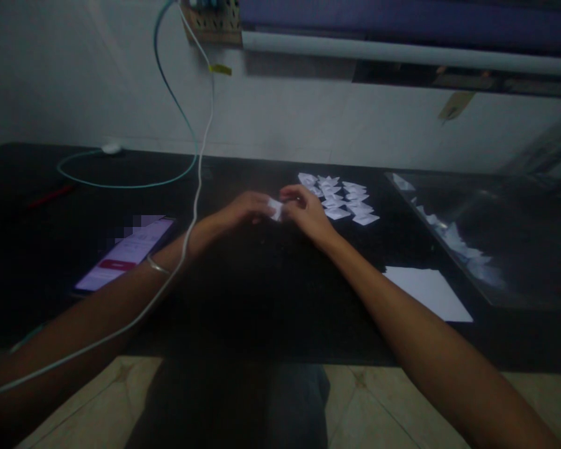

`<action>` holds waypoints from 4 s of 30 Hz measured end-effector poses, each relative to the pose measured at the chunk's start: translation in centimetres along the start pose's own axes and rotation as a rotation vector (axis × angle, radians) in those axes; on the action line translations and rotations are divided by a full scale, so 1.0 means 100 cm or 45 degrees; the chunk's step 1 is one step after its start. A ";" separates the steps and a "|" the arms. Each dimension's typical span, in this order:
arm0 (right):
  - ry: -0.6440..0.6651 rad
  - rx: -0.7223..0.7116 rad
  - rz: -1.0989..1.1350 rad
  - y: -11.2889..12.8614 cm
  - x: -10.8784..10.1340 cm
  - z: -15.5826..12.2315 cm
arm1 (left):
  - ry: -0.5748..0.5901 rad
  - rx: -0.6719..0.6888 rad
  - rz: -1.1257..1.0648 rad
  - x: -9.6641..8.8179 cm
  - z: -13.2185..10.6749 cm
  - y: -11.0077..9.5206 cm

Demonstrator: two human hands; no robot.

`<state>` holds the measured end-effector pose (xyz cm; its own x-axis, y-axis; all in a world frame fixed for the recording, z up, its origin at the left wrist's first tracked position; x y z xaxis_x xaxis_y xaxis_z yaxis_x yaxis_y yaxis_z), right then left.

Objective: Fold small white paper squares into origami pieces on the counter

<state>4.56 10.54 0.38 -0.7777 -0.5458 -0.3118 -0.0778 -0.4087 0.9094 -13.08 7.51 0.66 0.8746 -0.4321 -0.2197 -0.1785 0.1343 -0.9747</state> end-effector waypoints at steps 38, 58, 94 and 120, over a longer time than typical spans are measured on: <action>0.057 -0.053 0.002 0.006 0.006 -0.004 | -0.015 0.133 0.147 0.009 -0.005 -0.004; -0.113 0.082 0.234 0.003 0.001 -0.003 | 0.070 0.199 0.313 0.014 -0.004 -0.006; 0.182 -0.004 0.229 0.007 0.007 -0.007 | -0.001 0.309 0.088 0.006 -0.005 -0.001; -0.145 -0.046 0.194 0.010 -0.005 -0.004 | -0.342 0.278 -0.018 -0.003 -0.009 -0.003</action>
<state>5.16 10.09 1.33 -0.8446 -0.5177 -0.1363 0.0671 -0.3549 0.9325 -13.70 6.84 0.97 0.9689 -0.1893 -0.1593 -0.0900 0.3300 -0.9397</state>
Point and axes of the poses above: each hand's wrist, its own z-axis towards the middle knuckle, its own x-axis out of the palm, y = z × x, the point moved 2 cm from there along z, towards the middle knuckle, and after that the axes turned 11 degrees about y, right-handed, at the moved point
